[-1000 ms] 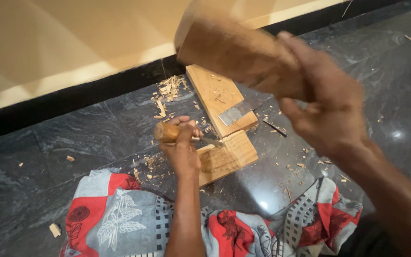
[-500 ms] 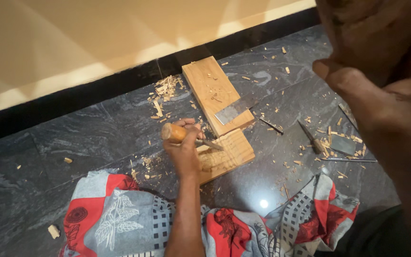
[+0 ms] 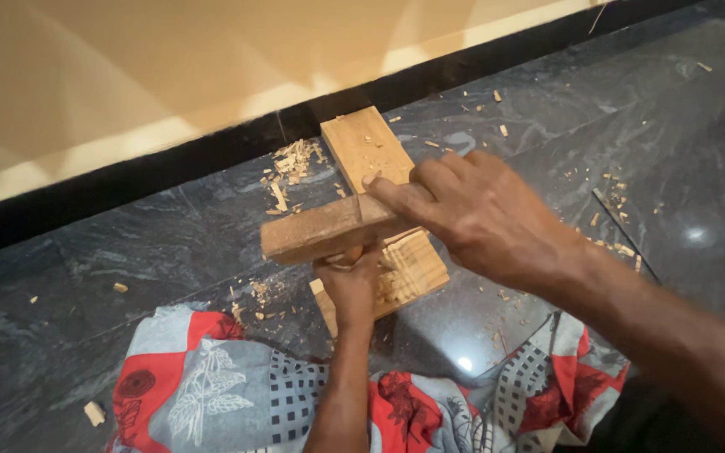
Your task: The person carves a wooden plank using a chisel and mallet. They repeatedly strike the chisel to remove wood shavings and shape the plank.
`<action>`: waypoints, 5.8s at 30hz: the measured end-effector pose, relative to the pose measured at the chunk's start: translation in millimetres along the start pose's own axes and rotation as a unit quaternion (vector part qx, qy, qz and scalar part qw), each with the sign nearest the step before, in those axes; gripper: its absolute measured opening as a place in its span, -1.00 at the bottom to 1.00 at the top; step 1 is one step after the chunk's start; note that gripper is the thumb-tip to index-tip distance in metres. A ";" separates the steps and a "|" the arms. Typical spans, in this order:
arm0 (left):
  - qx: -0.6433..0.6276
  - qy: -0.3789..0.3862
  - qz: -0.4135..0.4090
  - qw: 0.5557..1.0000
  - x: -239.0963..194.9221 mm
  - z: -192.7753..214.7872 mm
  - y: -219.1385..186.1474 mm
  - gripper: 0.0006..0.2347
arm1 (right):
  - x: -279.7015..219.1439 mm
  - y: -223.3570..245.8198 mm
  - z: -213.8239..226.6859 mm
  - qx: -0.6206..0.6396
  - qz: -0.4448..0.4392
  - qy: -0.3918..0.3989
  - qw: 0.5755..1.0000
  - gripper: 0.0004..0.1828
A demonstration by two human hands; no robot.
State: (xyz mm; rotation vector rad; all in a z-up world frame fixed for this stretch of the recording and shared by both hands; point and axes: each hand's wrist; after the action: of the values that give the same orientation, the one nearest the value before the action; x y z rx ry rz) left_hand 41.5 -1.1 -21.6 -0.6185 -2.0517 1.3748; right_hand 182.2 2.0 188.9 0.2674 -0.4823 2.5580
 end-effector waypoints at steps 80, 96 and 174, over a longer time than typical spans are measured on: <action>-0.329 0.006 0.076 0.941 46.3 32.2 -37.8 -0.89 | -219.2 65.9 -198.7 0.648 -0.652 -0.065 0.389 -0.41; -0.254 0.047 0.076 0.963 34.1 21.6 -25.1 -0.84 | -208.8 65.0 -183.8 0.658 -0.647 -0.043 0.384 -0.43; -0.027 -0.021 0.091 0.995 37.3 3.7 -0.9 -0.56 | 26.3 3.7 22.7 -0.031 -0.078 0.040 0.996 -0.19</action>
State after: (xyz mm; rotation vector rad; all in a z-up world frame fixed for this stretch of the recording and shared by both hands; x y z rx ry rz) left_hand 12.1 20.8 -14.0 -0.8239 -2.1144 1.4475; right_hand 160.1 2.3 216.0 0.1732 -0.4905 2.3875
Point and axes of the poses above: each hand's wrist, its own x-axis towards the middle knuckle, its own z-axis out of the back of the hand, y = z × x, and after that the axes turned 6 degrees about x, right-handed
